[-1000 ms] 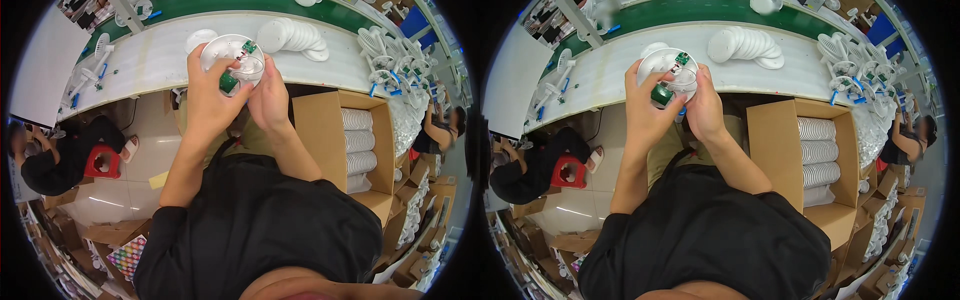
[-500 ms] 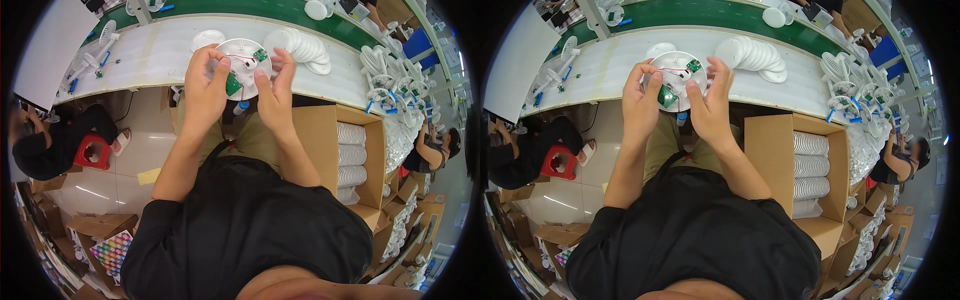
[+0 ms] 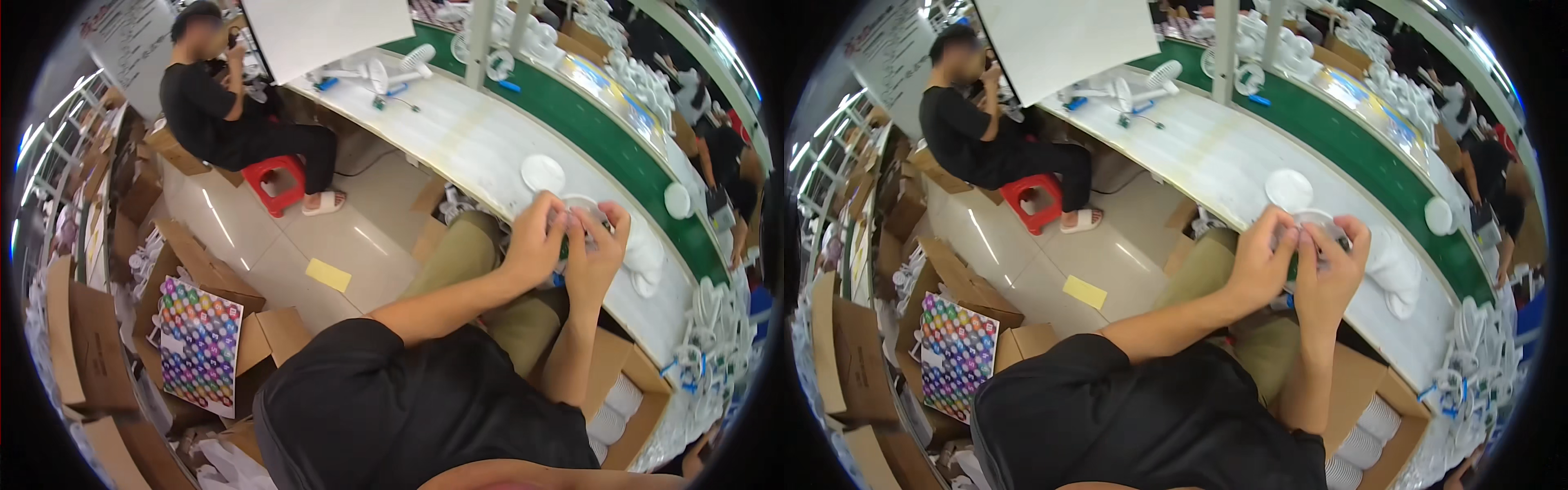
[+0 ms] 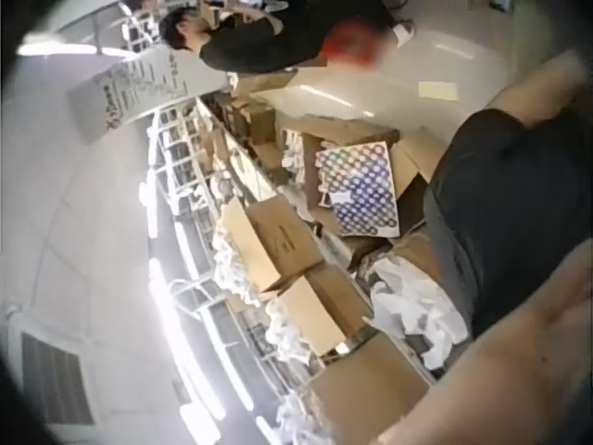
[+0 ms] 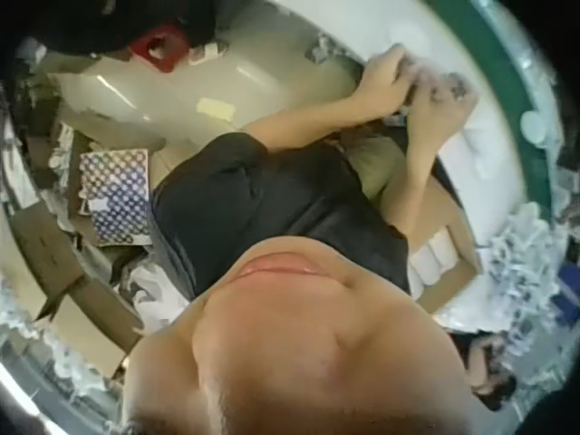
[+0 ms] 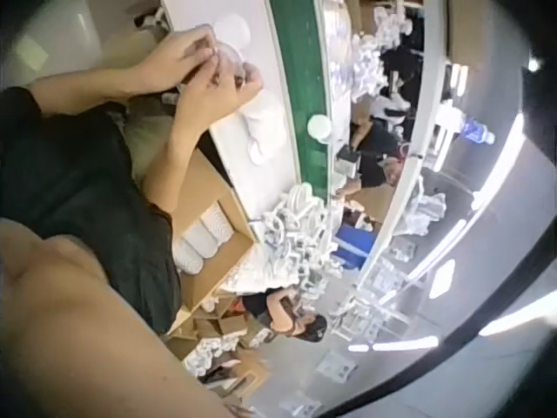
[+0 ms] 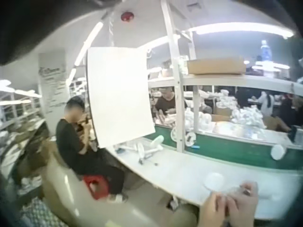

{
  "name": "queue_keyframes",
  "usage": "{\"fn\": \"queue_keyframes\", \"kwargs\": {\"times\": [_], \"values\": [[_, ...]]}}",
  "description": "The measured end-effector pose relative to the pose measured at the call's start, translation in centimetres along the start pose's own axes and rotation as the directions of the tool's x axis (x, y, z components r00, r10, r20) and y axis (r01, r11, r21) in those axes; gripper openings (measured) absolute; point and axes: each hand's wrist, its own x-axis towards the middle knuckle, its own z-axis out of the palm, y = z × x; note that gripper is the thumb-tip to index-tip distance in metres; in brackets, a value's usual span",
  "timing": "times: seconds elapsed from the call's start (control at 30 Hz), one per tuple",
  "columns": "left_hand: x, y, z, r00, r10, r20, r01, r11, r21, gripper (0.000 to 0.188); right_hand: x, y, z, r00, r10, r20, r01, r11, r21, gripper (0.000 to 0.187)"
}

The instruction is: Assembling small portable electronic fans by connecting the base, motor, and blades.

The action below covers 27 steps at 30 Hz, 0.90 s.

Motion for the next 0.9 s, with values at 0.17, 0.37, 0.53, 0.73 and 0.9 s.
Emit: {"fn": "queue_keyframes", "kwargs": {"times": [0.17,0.37,0.53,0.73,0.9], "values": [[-0.5,0.0,-0.7,0.998,0.023,0.051,-0.023,1.000,-0.001,0.021,-0.6,-0.2,0.4,0.996,0.084,0.019,-0.081,0.989,-0.122,0.017],[0.7,-0.2,-0.6,0.990,-0.072,0.123,0.072,0.997,0.005,0.013,0.0,0.2,0.5,0.971,0.152,-0.187,-0.155,0.988,-0.003,0.015],[2.1,-0.8,-0.3,0.965,-0.075,0.250,0.117,0.980,-0.159,0.012,0.7,1.6,0.3,0.959,0.245,-0.142,-0.236,0.968,0.081,0.012],[2.0,-1.1,-1.2,0.940,0.067,0.334,-0.081,0.996,0.026,0.015,1.3,2.7,-1.2,0.999,-0.020,-0.048,0.024,0.996,0.087,0.013],[2.3,-0.9,-2.1,0.926,0.027,0.377,-0.025,1.000,-0.011,0.010,1.8,5.2,-0.7,0.997,-0.066,0.037,0.055,0.966,0.252,0.020]]}}
